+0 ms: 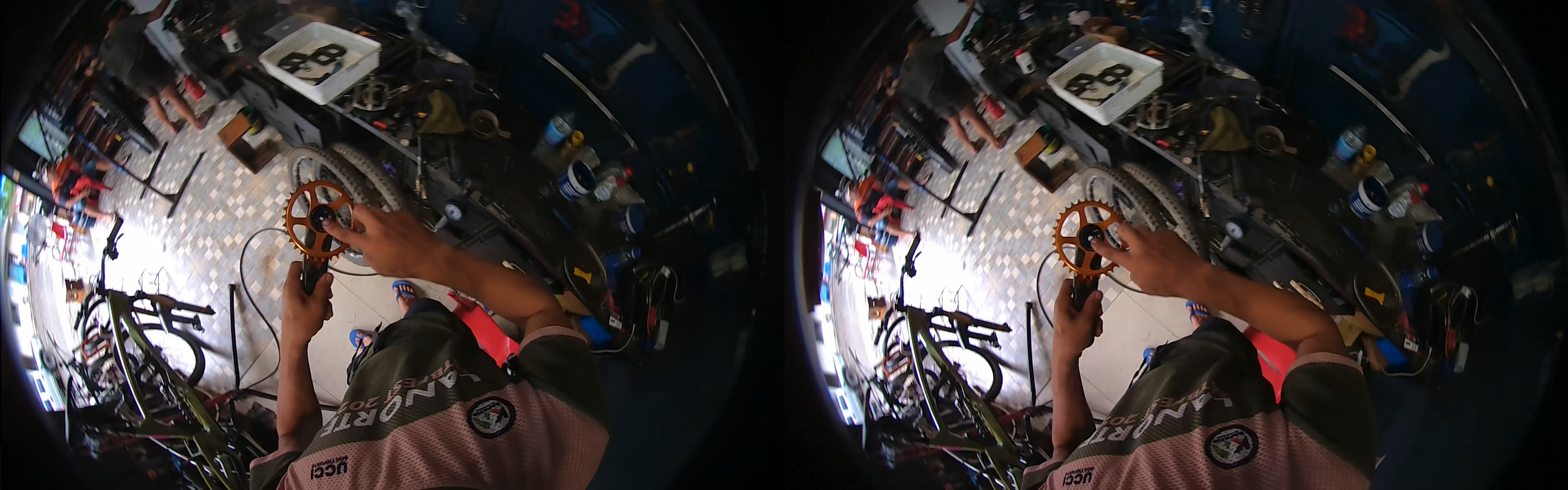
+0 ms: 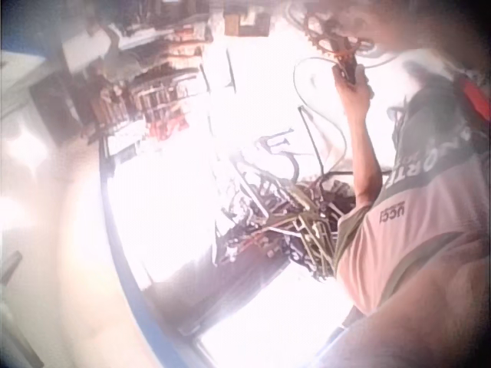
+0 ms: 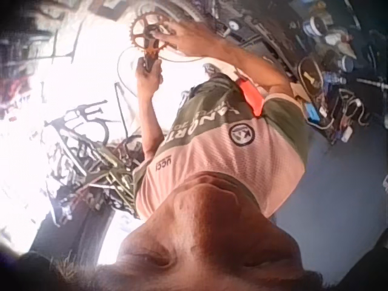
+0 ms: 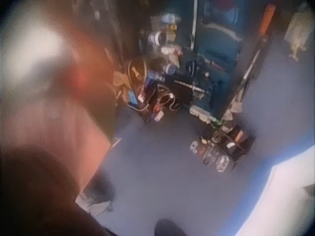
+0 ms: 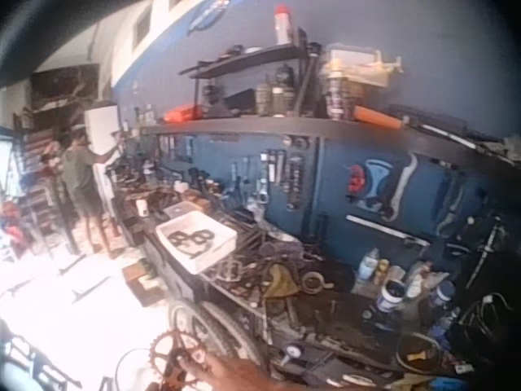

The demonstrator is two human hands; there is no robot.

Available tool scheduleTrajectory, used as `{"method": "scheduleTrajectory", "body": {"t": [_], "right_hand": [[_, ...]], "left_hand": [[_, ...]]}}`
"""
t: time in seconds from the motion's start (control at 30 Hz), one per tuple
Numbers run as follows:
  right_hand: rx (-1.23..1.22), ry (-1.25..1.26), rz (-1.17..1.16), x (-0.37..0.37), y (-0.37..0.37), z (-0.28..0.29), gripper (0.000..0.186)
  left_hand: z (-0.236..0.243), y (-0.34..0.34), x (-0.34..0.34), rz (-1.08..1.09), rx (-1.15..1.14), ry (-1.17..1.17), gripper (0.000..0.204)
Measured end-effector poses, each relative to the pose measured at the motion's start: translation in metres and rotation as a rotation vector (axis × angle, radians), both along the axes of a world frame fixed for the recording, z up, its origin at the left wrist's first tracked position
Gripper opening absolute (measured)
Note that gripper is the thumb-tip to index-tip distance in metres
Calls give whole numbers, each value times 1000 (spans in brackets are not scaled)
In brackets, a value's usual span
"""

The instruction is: The person works on a bicycle in a repair shop, using tools to adjust the crankset and chainring. They then attach a pedal to the crank arm and later handle a bicycle wheel and cassette, appearing to prepare them for installation.

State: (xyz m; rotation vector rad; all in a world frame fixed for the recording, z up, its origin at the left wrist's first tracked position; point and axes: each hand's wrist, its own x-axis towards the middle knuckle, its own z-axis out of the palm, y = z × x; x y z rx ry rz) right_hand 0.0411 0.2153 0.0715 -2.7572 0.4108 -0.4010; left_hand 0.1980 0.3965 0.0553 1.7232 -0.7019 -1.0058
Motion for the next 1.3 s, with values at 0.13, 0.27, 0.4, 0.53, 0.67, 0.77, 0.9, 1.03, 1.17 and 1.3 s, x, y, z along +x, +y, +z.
{"method": "scheduleTrajectory", "body": {"t": [0.13, 0.27, 0.4, 0.53, 0.67, 0.77, 0.9, 1.03, 1.17, 1.3], "right_hand": [[220, 148, -22, -47, -18, 11, 53], [317, -1, -316, -111, -51, -16, 50], [233, -20, -659, -178, -82, -33, 53], [95, -59, -898, -231, -116, -45, 52], [50, -110, -1008, -265, -145, -41, 48], [20, -139, -1037, -278, -161, -36, 47], [95, -134, -1104, -286, -170, -30, 46], [30, -148, -1117, -297, -178, -43, 44], [8, -131, -1091, -281, -188, -46, 42], [17, -108, -915, -234, -218, -69, 43]], "left_hand": [[-11, -23, -6, 21, 10, -11, 24], [-30, -48, -1, 83, -72, 42, 21], [-45, -67, -6, 32, -45, 244, 21], [-69, -79, -23, -4, 18, 249, 26], [-72, -91, -44, 14, 85, 292, 30], [-78, -101, -55, -7, 76, 312, 30], [-82, -115, -61, -40, 112, 266, 30], [-78, -127, -66, -57, 100, 237, 29], [-77, -132, -63, -64, 114, 191, 27], [-72, -129, -62, -58, 136, 144, 26]]}}
